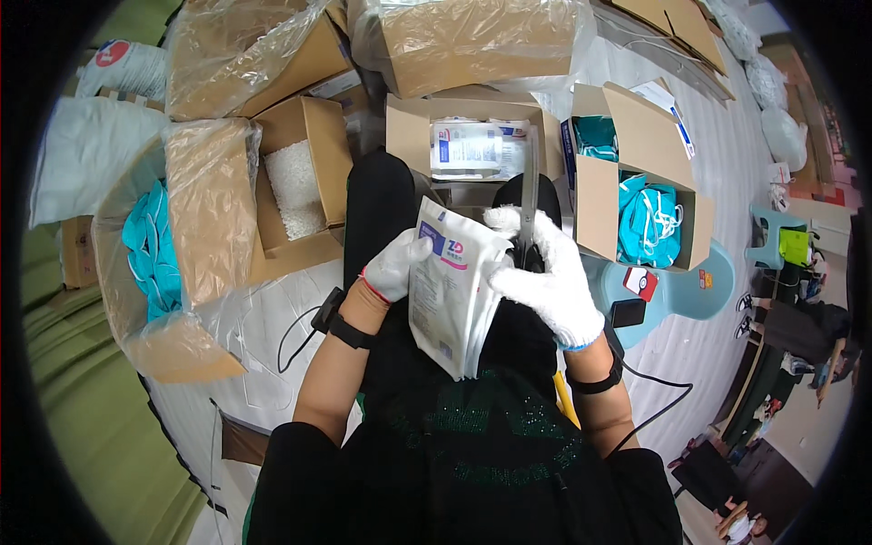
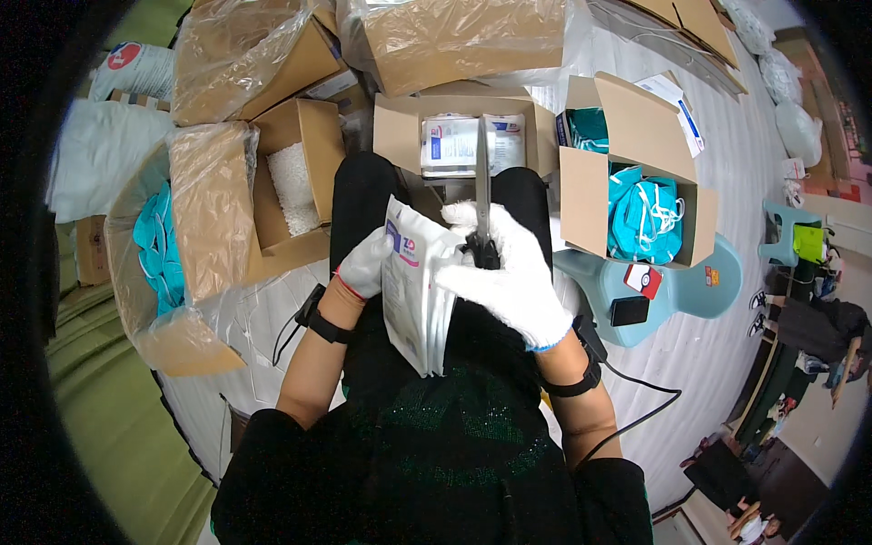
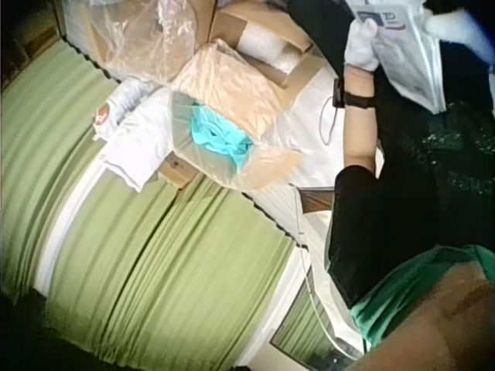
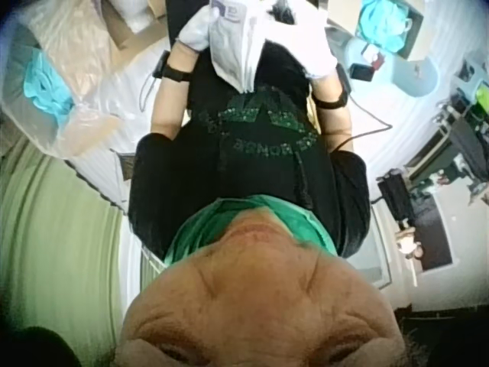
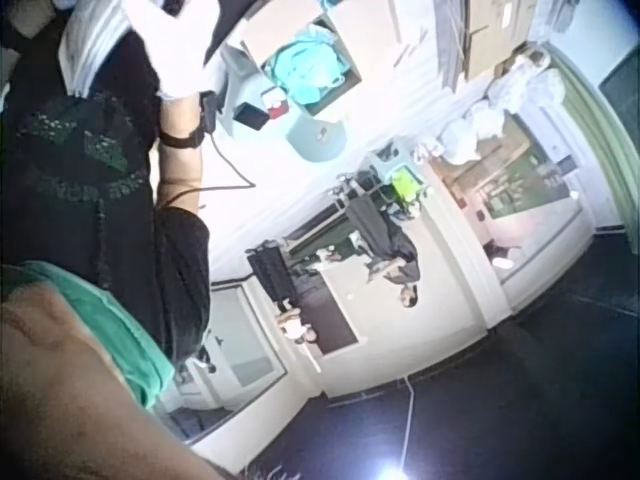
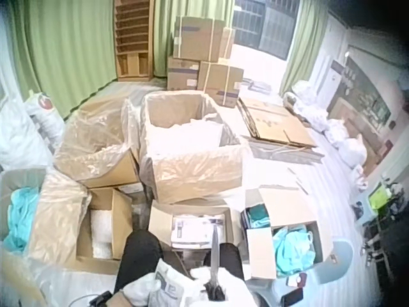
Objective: Unpacking and sorting medical mask packages from cardboard boxes.
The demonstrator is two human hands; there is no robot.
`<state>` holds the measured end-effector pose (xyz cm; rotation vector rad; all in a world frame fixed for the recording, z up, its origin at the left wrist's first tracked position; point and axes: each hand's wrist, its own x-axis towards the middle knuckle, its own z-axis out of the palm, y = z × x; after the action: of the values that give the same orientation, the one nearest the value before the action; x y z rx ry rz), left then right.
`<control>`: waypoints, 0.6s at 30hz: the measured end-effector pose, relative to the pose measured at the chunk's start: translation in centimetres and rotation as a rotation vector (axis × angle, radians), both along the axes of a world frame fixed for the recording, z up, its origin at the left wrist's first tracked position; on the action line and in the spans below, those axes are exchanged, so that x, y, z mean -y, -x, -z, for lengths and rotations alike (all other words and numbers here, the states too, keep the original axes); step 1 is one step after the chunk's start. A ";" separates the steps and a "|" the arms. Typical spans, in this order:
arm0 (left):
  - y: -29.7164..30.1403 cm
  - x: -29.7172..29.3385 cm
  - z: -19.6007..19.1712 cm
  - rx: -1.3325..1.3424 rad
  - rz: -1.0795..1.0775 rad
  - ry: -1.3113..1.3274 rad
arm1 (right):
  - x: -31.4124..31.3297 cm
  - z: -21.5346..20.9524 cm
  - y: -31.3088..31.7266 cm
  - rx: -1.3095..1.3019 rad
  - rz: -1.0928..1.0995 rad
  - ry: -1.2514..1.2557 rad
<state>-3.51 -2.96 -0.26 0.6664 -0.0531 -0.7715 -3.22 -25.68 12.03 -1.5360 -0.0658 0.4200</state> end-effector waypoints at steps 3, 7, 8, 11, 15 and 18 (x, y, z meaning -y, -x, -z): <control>-0.1 -0.1 -0.2 -0.053 0.019 -0.028 | 0.1 0.2 0.3 0.141 0.064 0.068; -0.1 -0.3 -1.2 -0.027 0.023 -0.094 | 0.3 0.1 0.4 0.007 0.094 0.111; -0.1 -0.2 -1.6 -0.020 0.014 -0.135 | 0.7 0.6 0.4 -0.002 0.110 0.182; -0.2 0.5 -4.0 -0.001 -0.038 -0.207 | 0.9 0.7 0.6 -0.009 0.179 0.244; -1.0 1.3 -8.5 0.104 -0.053 -0.446 | 2.8 0.6 0.8 -0.037 0.287 0.248; -1.8 1.0 -11.1 0.479 0.009 -0.714 | 3.4 -1.7 -0.4 0.003 0.433 0.297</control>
<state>-1.72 -3.98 10.88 1.5239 -0.2237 -0.6169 -2.80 -29.05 13.74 -1.7860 0.3358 0.0828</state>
